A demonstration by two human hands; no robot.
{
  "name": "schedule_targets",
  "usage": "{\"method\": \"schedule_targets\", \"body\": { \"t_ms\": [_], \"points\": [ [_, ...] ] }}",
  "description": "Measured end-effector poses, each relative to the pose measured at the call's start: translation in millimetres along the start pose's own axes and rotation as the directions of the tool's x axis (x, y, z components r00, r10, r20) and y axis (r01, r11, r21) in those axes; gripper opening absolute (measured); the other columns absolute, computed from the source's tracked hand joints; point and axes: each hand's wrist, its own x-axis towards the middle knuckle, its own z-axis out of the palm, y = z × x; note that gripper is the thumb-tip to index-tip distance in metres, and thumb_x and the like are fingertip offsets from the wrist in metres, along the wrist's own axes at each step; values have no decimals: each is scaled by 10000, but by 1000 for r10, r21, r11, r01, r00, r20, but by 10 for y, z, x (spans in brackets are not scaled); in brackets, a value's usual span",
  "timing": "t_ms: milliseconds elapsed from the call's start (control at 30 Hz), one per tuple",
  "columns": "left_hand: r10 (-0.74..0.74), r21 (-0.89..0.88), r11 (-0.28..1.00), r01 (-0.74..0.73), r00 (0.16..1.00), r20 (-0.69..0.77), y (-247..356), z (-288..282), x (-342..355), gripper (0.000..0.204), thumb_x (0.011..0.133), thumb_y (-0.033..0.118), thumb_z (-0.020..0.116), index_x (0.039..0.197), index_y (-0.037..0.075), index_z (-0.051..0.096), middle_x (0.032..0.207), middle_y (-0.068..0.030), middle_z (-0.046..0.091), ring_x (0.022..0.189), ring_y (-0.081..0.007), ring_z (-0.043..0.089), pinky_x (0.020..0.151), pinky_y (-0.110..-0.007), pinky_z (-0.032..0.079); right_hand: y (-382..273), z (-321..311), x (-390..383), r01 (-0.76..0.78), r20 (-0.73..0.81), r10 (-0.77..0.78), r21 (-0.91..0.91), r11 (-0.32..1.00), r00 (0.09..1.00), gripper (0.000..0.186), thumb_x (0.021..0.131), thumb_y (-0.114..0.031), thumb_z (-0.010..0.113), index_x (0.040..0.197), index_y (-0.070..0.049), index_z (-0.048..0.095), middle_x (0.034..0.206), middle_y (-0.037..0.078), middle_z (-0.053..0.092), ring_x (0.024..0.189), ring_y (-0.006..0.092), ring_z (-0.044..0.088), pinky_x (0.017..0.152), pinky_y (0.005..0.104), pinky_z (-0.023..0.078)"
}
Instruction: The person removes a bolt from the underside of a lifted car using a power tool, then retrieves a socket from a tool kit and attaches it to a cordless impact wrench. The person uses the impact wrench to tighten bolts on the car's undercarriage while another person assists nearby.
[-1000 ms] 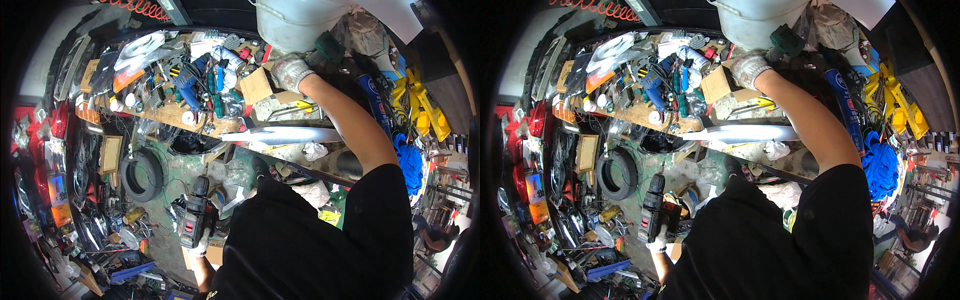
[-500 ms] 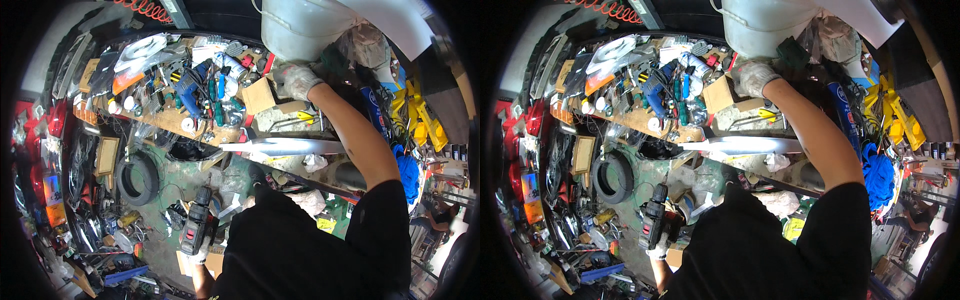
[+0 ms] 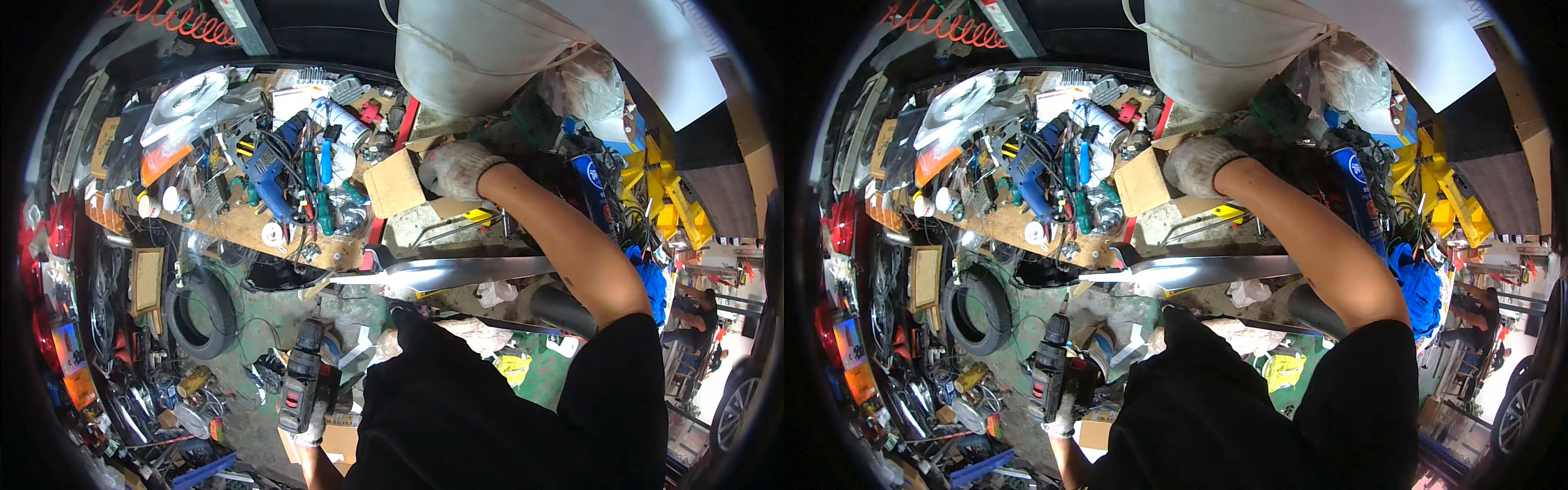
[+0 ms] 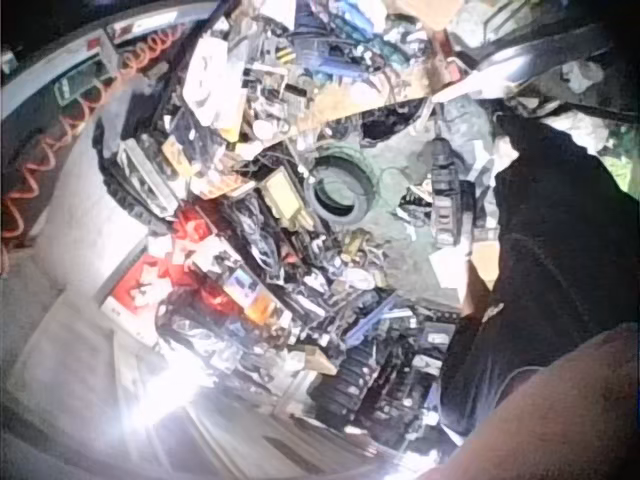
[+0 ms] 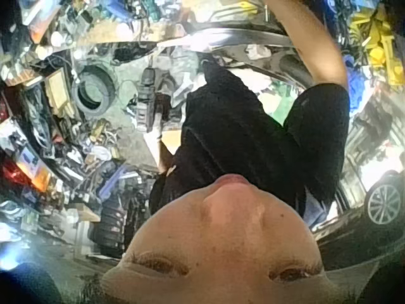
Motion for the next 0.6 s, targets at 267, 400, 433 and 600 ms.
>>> {"method": "schedule_targets", "body": {
  "t_ms": [267,400,433,600],
  "points": [
    [18,0,1000,-18,1000,6,68,-48,31,470,835,325,802,1221,82,686,1119,-117,713,994,-315,672,850,-413,533,-34,228,66,24,-170,-46,-131,991,984,260,885,-209,600,1022,-80,779,1078,209,749,999,366,733,870,481,579],
    [35,3,999,-35,999,2,80,-81,-10,462,829,317,807,1209,81,692,1103,-117,718,976,-316,678,837,-413,538,-62,208,122,84,-207,-127,-202,976,970,278,892,-166,581,1044,-49,783,1095,221,749,1017,366,735,876,475,583],
    [39,2,999,-39,999,-2,83,-88,-26,460,828,315,808,1206,81,693,1099,-117,719,972,-316,680,834,-413,539,-54,200,136,79,-183,-120,-219,973,976,282,889,-162,587,1058,-47,781,1104,217,748,1028,366,732,886,479,580],
    [64,0,998,-64,998,-6,94,-123,-106,450,820,306,815,1192,80,700,1078,-117,726,950,-317,688,817,-412,546,-108,186,230,53,-154,-86,-203,978,984,297,866,-187,614,1064,-43,782,1114,218,743,1021,369,729,899,472,577]
  ]
}}
